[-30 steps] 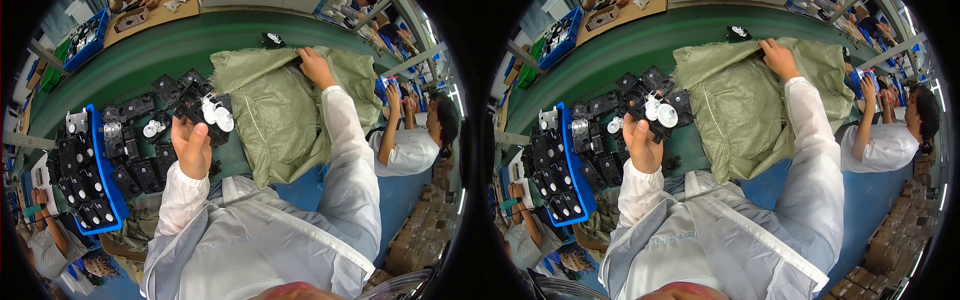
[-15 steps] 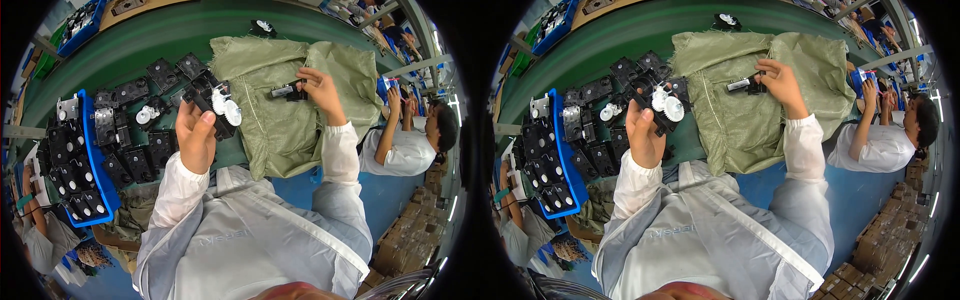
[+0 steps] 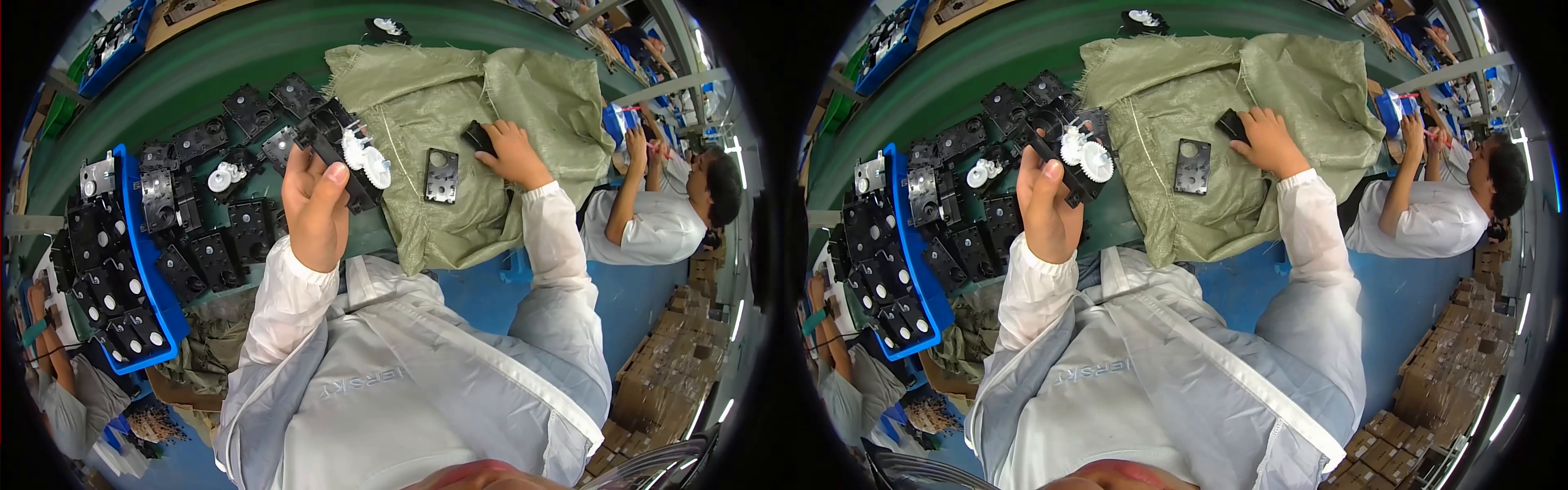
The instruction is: Manually assemble and inspect mechanical components on a factory production line.
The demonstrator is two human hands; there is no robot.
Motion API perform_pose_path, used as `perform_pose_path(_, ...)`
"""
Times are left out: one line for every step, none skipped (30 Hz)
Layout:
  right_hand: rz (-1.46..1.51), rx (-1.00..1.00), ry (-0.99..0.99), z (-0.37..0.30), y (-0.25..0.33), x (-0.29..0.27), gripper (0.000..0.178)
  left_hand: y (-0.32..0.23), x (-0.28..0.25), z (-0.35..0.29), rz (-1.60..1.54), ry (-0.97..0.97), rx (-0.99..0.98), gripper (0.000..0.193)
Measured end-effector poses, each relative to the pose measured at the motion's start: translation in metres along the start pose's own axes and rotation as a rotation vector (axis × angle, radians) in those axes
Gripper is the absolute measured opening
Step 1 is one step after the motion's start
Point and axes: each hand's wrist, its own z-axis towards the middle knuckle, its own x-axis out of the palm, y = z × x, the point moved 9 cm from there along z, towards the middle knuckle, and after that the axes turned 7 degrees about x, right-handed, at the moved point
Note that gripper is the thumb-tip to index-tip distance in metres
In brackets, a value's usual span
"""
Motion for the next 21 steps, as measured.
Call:
perform_pose_path(0.314,0.125,0.065,0.002,-0.009,-0.001,0.056,0.0,0.001,-0.001,-0.021,-0.007,-0.003,0.053)
perform_pose_path(0.631,0.248,0.131,0.001,-0.011,0.0,0.058,-0.001,0.001,-0.002,-0.039,-0.014,-0.005,0.054)
perform_pose_path(0.948,0.371,0.203,-0.001,-0.01,0.004,0.059,-0.002,0.002,-0.003,-0.056,-0.021,-0.007,0.056)
perform_pose_path(1.265,0.493,0.28,-0.003,-0.005,0.01,0.061,-0.004,0.002,-0.003,-0.072,-0.029,-0.01,0.057)
perform_pose_path(1.266,0.483,0.282,0.0,0.004,0.004,0.061,-0.006,0.001,-0.002,-0.07,-0.034,-0.002,0.057)
perform_pose_path(1.539,0.41,0.312,0.004,0.023,-0.004,0.061,-0.007,0.002,-0.001,-0.049,-0.046,0.01,0.058)
perform_pose_path(1.812,0.332,0.34,0.007,0.042,-0.016,0.061,-0.008,0.004,-0.001,-0.028,-0.055,0.016,0.059)
perform_pose_path(2.084,0.235,0.374,0.012,0.06,-0.028,0.061,-0.009,0.006,-0.002,-0.003,-0.071,0.028,0.06)
perform_pose_path(2.354,0.129,0.409,0.017,0.077,-0.043,0.061,-0.011,0.006,-0.002,0.022,-0.088,0.039,0.061)
perform_pose_path(2.362,0.124,0.42,0.021,0.09,-0.05,0.061,-0.012,0.008,-0.001,0.031,-0.096,0.04,0.061)
perform_pose_path(2.341,0.122,0.389,0.025,0.102,-0.06,0.059,-0.015,0.012,0.0,0.071,-0.077,0.06,0.062)
perform_pose_path(2.323,0.123,0.357,0.029,0.114,-0.071,0.058,-0.019,0.017,0.001,0.113,-0.057,0.075,0.063)
perform_pose_path(2.305,0.122,0.328,0.032,0.125,-0.08,0.056,-0.023,0.019,0.001,0.157,-0.038,0.091,0.064)
perform_pose_path(2.288,0.121,0.299,0.035,0.132,-0.087,0.055,-0.027,0.02,-0.001,0.2,-0.02,0.106,0.065)
perform_pose_path(2.297,0.118,0.303,0.039,0.136,-0.091,0.055,-0.028,0.018,0.0,0.209,-0.023,0.105,0.065)
perform_pose_path(2.223,0.107,0.326,0.042,0.142,-0.095,0.053,-0.031,0.017,0.0,0.255,-0.013,0.116,0.065)
perform_pose_path(2.149,0.094,0.347,0.045,0.147,-0.098,0.051,-0.033,0.016,0.001,0.3,-0.003,0.127,0.066)
perform_pose_path(2.073,0.082,0.366,0.047,0.152,-0.1,0.049,-0.036,0.015,0.001,0.345,0.008,0.138,0.066)
perform_pose_path(1.996,0.07,0.383,0.05,0.157,-0.103,0.048,-0.038,0.014,0.001,0.388,0.02,0.15,0.067)
perform_pose_path(2.0,0.066,0.385,0.052,0.161,-0.106,0.048,-0.04,0.013,0.001,0.393,0.018,0.15,0.067)
perform_pose_path(1.974,0.065,0.354,0.054,0.165,-0.11,0.048,-0.041,0.011,0.001,0.375,0.008,0.141,0.067)
